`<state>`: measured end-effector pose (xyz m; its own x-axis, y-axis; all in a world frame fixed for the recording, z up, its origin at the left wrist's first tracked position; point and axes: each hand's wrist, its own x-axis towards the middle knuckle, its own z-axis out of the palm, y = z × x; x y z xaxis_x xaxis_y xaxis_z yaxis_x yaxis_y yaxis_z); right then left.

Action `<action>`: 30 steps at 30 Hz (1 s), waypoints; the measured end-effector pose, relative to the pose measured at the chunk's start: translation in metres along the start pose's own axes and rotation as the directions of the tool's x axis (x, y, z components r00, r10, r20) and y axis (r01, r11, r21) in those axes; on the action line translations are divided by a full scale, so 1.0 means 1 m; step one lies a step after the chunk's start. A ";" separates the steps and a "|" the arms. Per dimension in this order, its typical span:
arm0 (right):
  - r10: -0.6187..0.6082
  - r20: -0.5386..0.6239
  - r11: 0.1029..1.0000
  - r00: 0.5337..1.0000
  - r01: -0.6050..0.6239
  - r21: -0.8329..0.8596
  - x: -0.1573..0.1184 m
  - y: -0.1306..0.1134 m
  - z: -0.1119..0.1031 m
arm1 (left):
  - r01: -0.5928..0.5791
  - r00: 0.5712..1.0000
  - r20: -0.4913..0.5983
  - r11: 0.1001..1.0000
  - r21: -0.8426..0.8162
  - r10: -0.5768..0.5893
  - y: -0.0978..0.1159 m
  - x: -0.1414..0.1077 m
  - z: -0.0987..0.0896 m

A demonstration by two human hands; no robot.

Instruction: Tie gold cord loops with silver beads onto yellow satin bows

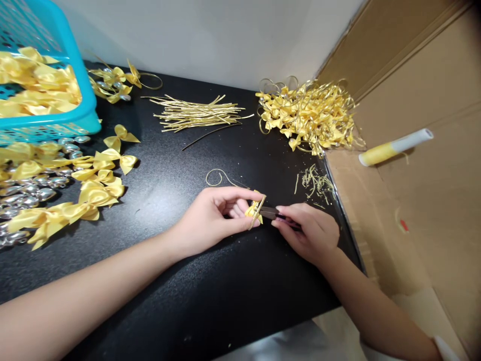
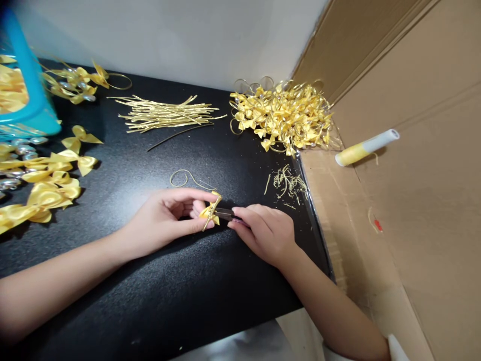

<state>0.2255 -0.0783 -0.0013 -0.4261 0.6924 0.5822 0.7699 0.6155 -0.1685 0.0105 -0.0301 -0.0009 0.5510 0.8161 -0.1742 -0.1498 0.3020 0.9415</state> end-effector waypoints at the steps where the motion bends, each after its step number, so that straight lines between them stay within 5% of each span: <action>1: -0.005 0.006 1.000 1.000 0.005 -0.005 0.000 0.000 0.000 | -0.001 1.000 0.000 1.000 0.003 0.001 0.000 0.000 0.000; 30: -0.010 0.029 0.999 1.000 0.011 -0.030 0.002 -0.003 -0.002 | 0.022 1.000 -0.014 0.999 0.049 -0.022 -0.001 0.000 0.000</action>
<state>0.2233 -0.0799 0.0020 -0.4470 0.6969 0.5608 0.7792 0.6113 -0.1385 0.0108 -0.0309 -0.0017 0.5429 0.8161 -0.1984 -0.0974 0.2958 0.9503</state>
